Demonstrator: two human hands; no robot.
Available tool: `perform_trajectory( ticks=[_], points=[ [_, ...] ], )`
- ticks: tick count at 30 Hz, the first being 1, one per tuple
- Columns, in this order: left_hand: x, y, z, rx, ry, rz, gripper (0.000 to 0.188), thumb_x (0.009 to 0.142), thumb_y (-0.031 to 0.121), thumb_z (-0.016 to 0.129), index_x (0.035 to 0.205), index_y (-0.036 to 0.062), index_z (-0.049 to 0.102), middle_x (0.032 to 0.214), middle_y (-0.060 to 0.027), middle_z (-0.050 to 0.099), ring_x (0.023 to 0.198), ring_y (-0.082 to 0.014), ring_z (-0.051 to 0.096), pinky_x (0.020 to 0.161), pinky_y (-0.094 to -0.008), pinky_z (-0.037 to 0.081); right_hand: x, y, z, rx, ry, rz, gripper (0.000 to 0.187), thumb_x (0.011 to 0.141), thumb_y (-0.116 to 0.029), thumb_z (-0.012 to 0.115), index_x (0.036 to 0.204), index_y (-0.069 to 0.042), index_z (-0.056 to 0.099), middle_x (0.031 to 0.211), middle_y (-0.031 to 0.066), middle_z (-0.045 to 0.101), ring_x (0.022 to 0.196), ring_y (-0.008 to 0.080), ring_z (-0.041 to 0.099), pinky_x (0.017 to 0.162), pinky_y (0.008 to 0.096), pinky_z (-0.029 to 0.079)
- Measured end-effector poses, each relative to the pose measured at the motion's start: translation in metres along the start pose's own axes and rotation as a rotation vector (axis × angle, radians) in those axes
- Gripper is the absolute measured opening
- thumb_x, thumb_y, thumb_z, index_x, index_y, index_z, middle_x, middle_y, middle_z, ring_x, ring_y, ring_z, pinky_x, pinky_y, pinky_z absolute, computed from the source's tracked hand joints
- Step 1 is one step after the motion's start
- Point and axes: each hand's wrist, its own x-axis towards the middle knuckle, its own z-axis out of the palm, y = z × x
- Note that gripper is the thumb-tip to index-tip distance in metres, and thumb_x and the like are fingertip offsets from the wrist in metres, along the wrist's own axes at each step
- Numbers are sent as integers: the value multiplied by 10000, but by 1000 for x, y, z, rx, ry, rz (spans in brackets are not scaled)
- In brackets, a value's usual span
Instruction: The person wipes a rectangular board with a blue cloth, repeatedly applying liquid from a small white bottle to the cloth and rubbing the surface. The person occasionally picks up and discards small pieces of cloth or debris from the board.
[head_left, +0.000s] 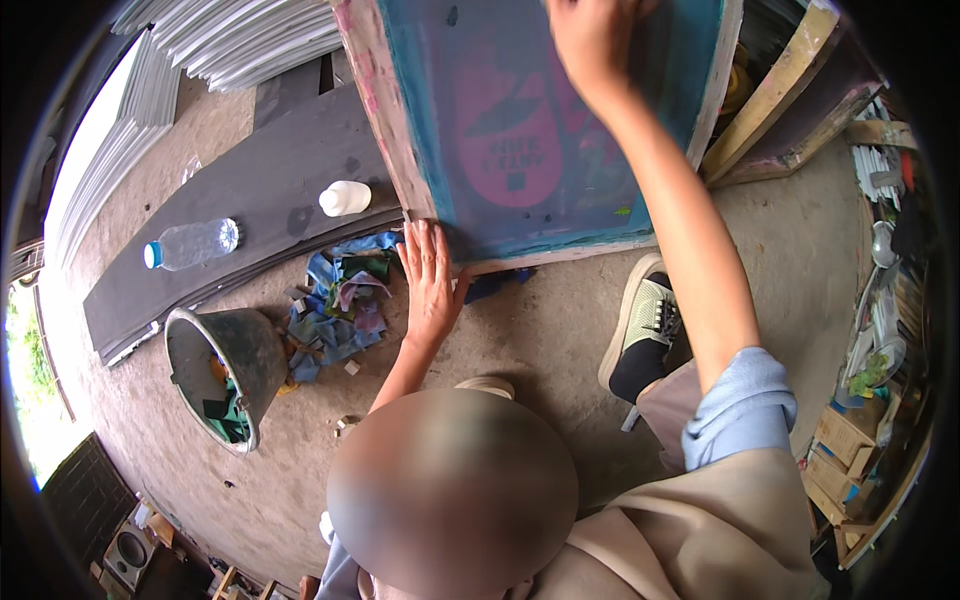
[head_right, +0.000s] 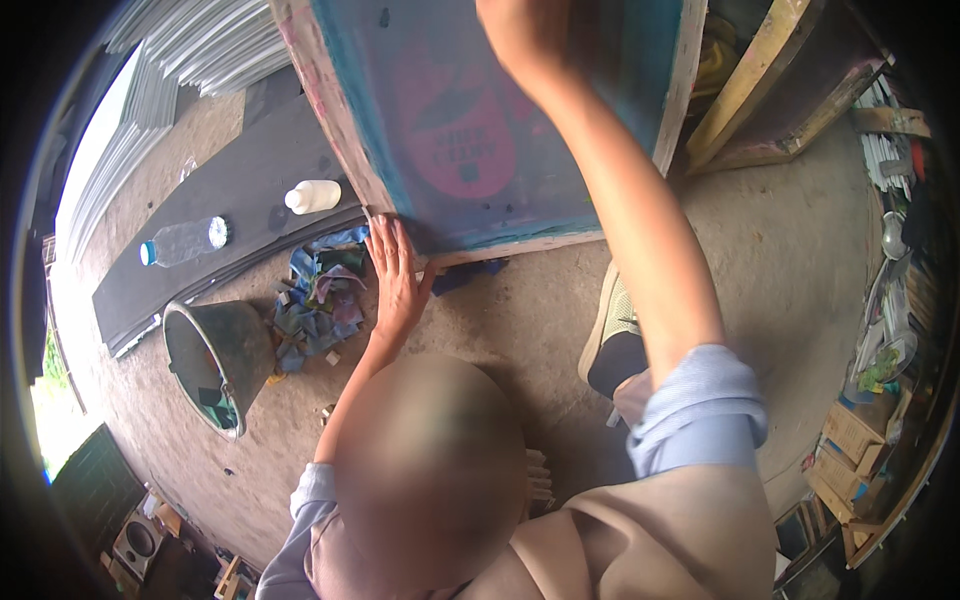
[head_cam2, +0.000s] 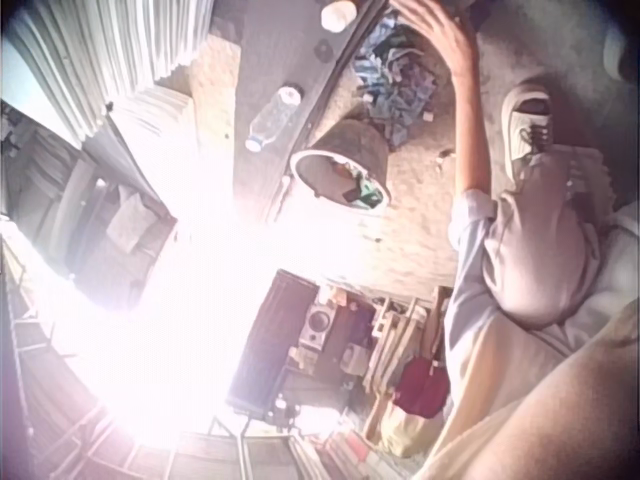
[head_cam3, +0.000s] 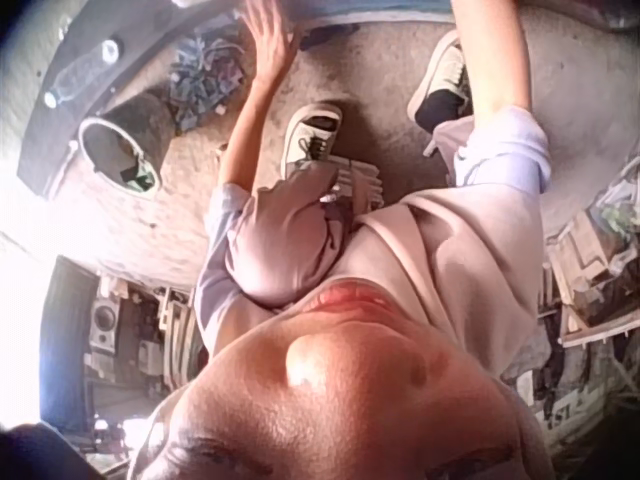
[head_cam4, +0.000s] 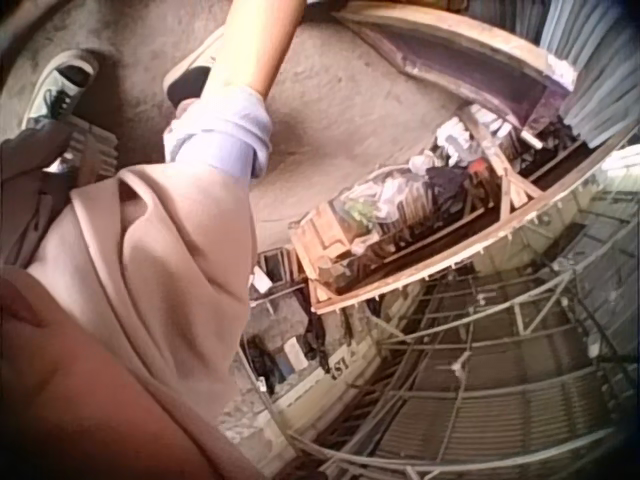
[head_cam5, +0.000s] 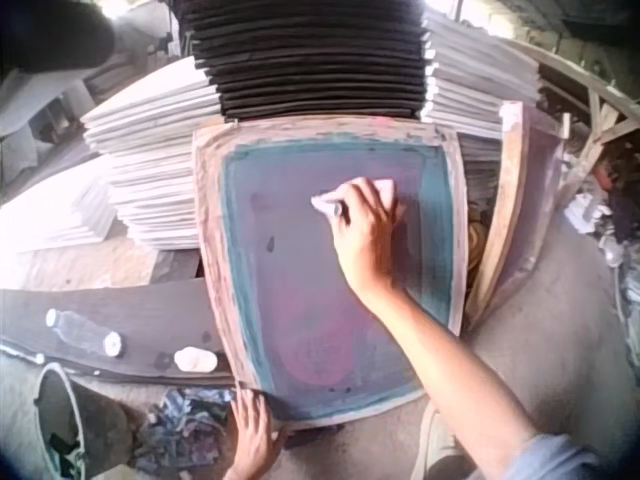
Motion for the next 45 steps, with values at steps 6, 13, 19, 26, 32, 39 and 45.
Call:
perform_trajectory(
  ticks=[6,13,19,26,32,39,45],
  points=[
    [1,3,-7,-173,29,20,735,830,72,613,1448,-4,222,1516,-194,190,1410,-393,135,1130,-522,134,-118,-31,-10,158,-340,-163,255,723,-25,662,911,-196,648,908,-12,619,932,219,537,845,425,359],
    [-5,18,-38,-192,3,-23,747,816,38,602,1462,45,228,1531,-142,191,1426,-334,128,1135,-511,119,-212,-47,-136,212,-910,-211,104,757,-47,633,825,-117,599,865,-1,559,895,165,525,819,347,396],
    [19,56,-106,-308,-6,141,663,834,61,614,1425,97,317,1486,-129,296,1408,-316,202,1127,-523,164,-45,-49,-170,247,-879,-385,97,756,-24,623,840,-70,610,785,46,599,805,200,576,716,332,454],
    [37,100,-265,-324,-34,405,442,872,125,617,1292,58,494,1237,-152,568,1117,-309,572,942,-372,459,98,-136,-241,257,-571,-139,107,857,-102,617,937,-32,631,851,103,604,841,259,563,742,353,452],
    [28,176,-343,-636,-6,290,401,867,236,651,1196,25,560,1109,-171,638,1052,-225,619,873,-335,490,111,-202,-296,445,-602,98,160,848,-136,652,962,-24,658,831,95,675,715,168,644,665,286,487],
    [7,172,-317,-413,90,260,245,836,255,676,938,33,662,753,-65,691,687,-168,676,626,-303,516,60,-223,-279,576,-732,271,98,864,-109,635,873,-12,643,752,26,665,665,68,606,627,247,495],
    [-4,147,-311,-483,-139,126,231,919,216,543,957,24,665,722,-74,696,632,-162,677,568,-286,524,60,-198,-256,501,-1100,308,195,902,-200,603,860,-16,650,767,43,683,667,105,630,631,262,500]
  ],
)
